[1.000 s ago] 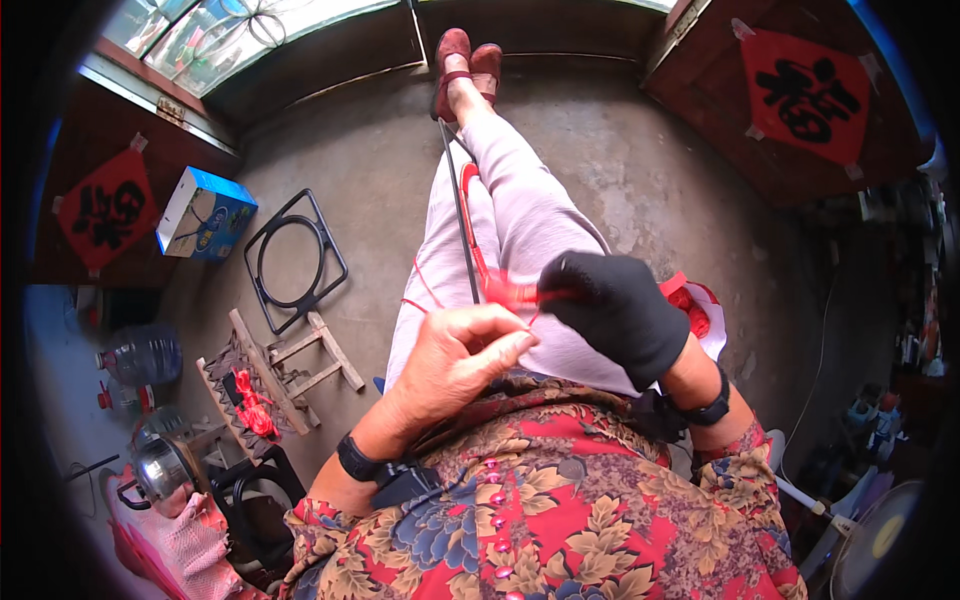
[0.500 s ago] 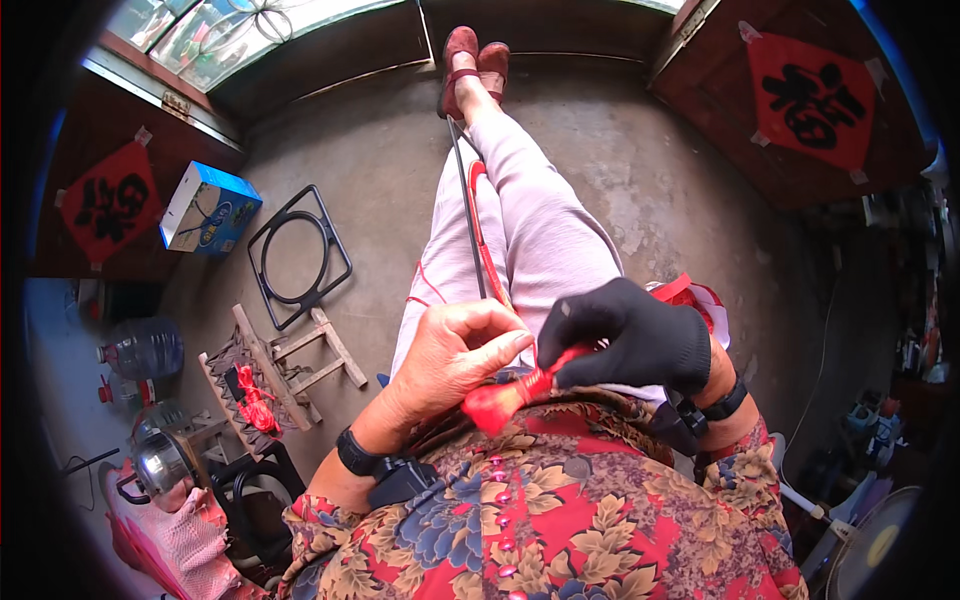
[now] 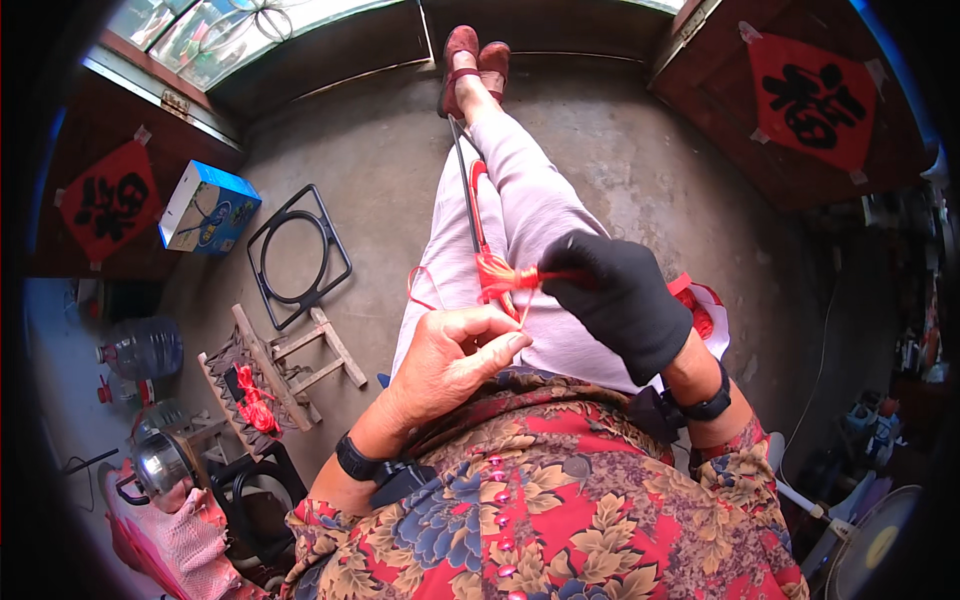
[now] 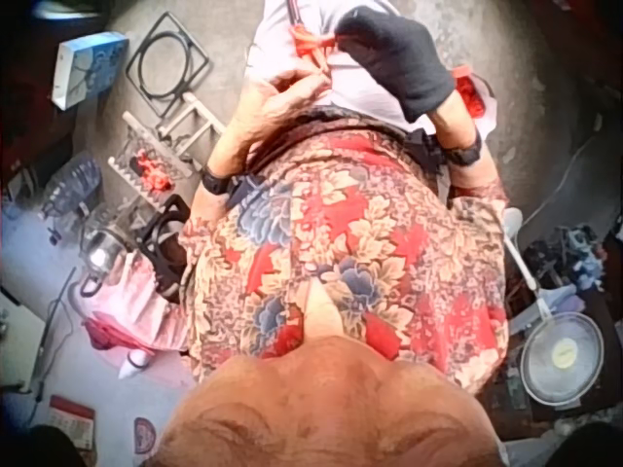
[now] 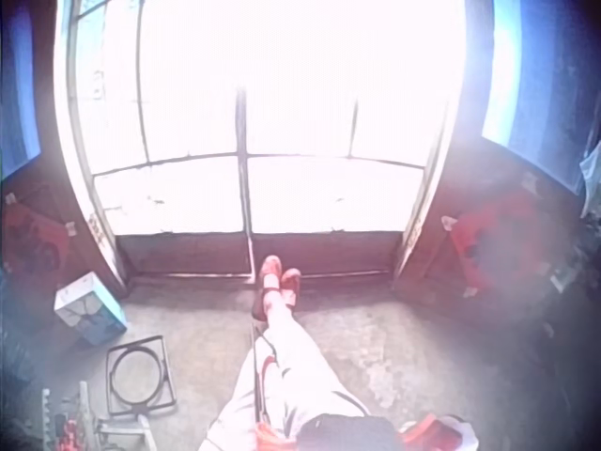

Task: The recorder is wrapping a red cord around a circular frame, likely a component for a piece of furniture like a stool or chair.

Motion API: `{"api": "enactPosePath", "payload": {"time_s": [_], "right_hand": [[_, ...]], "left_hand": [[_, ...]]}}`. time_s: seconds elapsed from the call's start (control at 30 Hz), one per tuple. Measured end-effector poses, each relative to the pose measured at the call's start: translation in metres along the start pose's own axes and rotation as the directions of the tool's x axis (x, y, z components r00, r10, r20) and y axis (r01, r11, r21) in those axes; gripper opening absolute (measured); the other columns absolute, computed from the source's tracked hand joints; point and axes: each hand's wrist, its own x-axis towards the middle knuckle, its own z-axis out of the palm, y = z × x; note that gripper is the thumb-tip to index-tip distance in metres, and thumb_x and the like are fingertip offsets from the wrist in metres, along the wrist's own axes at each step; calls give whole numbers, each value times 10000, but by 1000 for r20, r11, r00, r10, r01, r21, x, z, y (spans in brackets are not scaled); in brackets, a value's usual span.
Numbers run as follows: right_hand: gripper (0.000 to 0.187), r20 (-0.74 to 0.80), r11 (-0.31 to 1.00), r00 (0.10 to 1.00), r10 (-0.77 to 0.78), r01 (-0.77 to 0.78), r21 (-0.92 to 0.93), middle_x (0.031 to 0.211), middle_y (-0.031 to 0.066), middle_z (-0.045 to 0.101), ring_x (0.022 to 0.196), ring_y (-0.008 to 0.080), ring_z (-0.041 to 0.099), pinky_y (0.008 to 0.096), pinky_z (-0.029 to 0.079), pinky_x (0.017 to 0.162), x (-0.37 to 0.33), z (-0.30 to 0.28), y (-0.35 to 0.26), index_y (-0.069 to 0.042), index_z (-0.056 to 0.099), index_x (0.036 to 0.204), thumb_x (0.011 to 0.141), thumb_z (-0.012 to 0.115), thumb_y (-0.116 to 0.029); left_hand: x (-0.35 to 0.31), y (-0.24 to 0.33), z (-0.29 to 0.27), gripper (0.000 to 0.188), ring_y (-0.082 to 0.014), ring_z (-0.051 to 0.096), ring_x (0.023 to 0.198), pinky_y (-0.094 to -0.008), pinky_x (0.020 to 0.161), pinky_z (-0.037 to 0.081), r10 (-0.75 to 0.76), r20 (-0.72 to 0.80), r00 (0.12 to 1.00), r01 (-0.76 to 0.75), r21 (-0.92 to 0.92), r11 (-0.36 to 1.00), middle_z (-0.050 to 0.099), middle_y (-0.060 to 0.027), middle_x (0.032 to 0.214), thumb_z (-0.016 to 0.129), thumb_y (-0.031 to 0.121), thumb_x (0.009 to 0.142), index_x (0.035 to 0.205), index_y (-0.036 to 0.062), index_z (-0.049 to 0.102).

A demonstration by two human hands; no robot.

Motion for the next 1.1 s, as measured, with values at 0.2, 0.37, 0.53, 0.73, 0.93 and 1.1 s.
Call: {"api": "enactPosePath", "payload": {"time_s": [0.2, 0.37, 0.53, 0.73, 0.93, 1.1], "right_hand": [[148, 524, 874, 848, -75, -197, 444, 794, 8, 660, 745, 86, 582, 295, 492, 709, 2, -17, -20, -27, 671, 932, 790, 711, -41], [138, 81, 998, 996, -44, 41, 36, 761, 63, 653, 715, 120, 619, 308, 498, 656, -3, -3, -1, -42, 666, 938, 802, 693, -42], [210, 453, 875, 888, -86, -151, 461, 852, 85, 678, 810, 129, 633, 277, 498, 772, 2, -7, -13, -22, 648, 978, 782, 715, -56], [112, 89, 564, 855, 511, -412, 716, 759, 48, 655, 684, 79, 603, 236, 478, 634, 6, 34, 28, 3, 632, 840, 804, 680, -91], [169, 187, 833, 875, 446, -482, 271, 744, 42, 658, 666, 84, 600, 249, 488, 626, -11, 62, 38, 3, 643, 909, 825, 691, -137], [252, 424, 645, 819, 386, -568, 511, 975, 112, 672, 917, 167, 632, 294, 504, 826, -3, 70, 38, 24, 628, 1009, 803, 672, -115]], "left_hand": [[-1, -11, -2, 120, -46, 560, 700, -223, 636, 470, -59, -3, 998, 59, -95, 994, 630, 16, 749, 671, 97, 891, 929, -16, 682], [-3, 2, -1, 106, -43, 559, 703, -224, 640, 472, -113, -16, 993, 112, -64, 992, 644, 8, 779, 655, 87, 898, 942, -5, 684], [3, -2, -23, 90, -46, 569, 709, -240, 623, 473, 85, -159, 984, -57, 176, 983, 648, 13, 798, 678, 94, 869, 895, 8, 691], [16, 3, -47, 105, -82, 613, 762, -193, 581, 476, 231, -512, 827, -176, 154, 972, 659, -44, 877, 599, 74, 922, 999, 13, 636], [7, -37, -24, 317, -147, 667, 752, -221, 513, 513, -273, -115, 955, 249, -190, 950, 653, -106, 880, 602, 144, 932, 1166, -56, 524], [8, -40, -19, 393, -133, 646, 696, -218, 490, 505, -330, -161, 930, 251, -376, 892, 647, -94, 847, 636, 175, 922, 1211, -53, 498]]}}
